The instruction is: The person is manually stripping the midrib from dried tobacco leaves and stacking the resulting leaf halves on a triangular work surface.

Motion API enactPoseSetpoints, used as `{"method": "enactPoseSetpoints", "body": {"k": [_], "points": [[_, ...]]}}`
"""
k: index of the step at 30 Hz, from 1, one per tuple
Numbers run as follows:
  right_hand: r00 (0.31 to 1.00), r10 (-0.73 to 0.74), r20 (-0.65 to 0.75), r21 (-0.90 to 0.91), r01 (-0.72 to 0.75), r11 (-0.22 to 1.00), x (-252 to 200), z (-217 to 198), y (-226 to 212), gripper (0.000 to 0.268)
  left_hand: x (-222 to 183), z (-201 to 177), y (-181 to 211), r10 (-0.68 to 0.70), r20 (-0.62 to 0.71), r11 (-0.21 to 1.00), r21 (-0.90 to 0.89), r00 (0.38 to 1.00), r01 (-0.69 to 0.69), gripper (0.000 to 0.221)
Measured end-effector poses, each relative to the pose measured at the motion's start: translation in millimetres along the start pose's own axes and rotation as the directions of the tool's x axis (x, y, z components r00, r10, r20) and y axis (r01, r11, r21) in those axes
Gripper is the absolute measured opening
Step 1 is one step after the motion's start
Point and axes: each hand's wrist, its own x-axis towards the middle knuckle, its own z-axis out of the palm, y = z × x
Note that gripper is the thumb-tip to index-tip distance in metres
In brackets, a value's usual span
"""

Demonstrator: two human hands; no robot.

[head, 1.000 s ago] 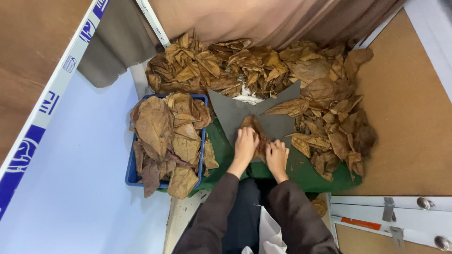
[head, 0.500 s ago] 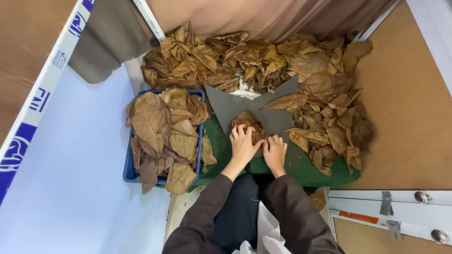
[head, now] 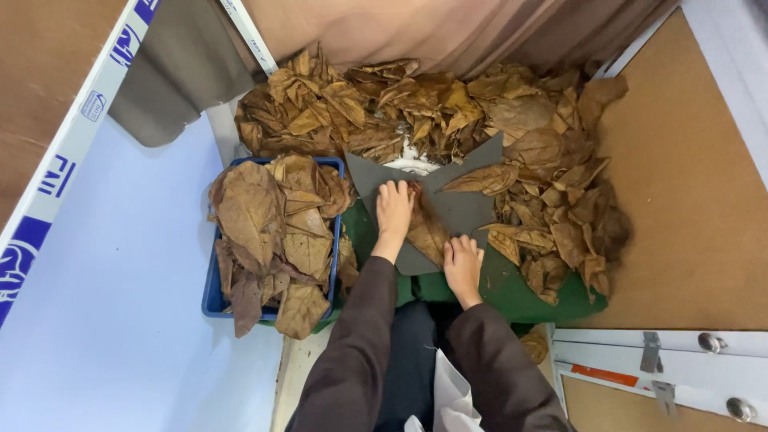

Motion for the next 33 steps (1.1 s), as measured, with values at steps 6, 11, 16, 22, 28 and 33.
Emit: {"method": "enactPoseSetpoints", "body": {"k": [6, 11, 16, 22, 28, 33], "points": [[1.000, 0.023, -0.020, -0.006, -0.023, 1.000, 2.4, 18.7, 15.0, 0.038, -19.9, -51.2, 41.2, 0.059, 0.040, 0.981, -0.187, 0.997, -0.050, 0.038], [0.999, 0.043, -0.023, 0.085, -0.041, 0.996, -2.8, 5.0, 4.3, 0.032, -95.6, -35.4, 61.5, 0.228, 0.109, 0.959, -0.198, 0.967, -0.204, 0.035], [0.999, 0.030, 0.013, 0.015, -0.030, 0.999, -5.7, 9.8, 7.2, 0.039, -35.3, -3.1, 22.8, 0.161, -0.050, 0.986, -0.022, 0.986, -0.162, 0.032], [1.000, 0.003, -0.009, 0.033, -0.002, 0.999, 3.9, 4.7, 7.1, 0.037, 12.4, 19.3, 12.1, -0.150, 0.030, 0.978, 0.149, 0.988, 0.144, 0.042], [0.999, 0.000, -0.046, -0.004, 0.000, 1.000, 0.5, 16.4, 14.2, 0.028, -76.0, -28.4, 73.8, 0.160, 0.140, 0.987, -0.009, 0.977, -0.160, 0.043], [0.999, 0.000, -0.049, 0.015, 0.000, 1.000, 1.7, 10.1, 11.1, 0.038, -29.7, -14.4, 29.3, 0.087, 0.019, 0.993, 0.083, 0.996, -0.088, 0.031]]}}
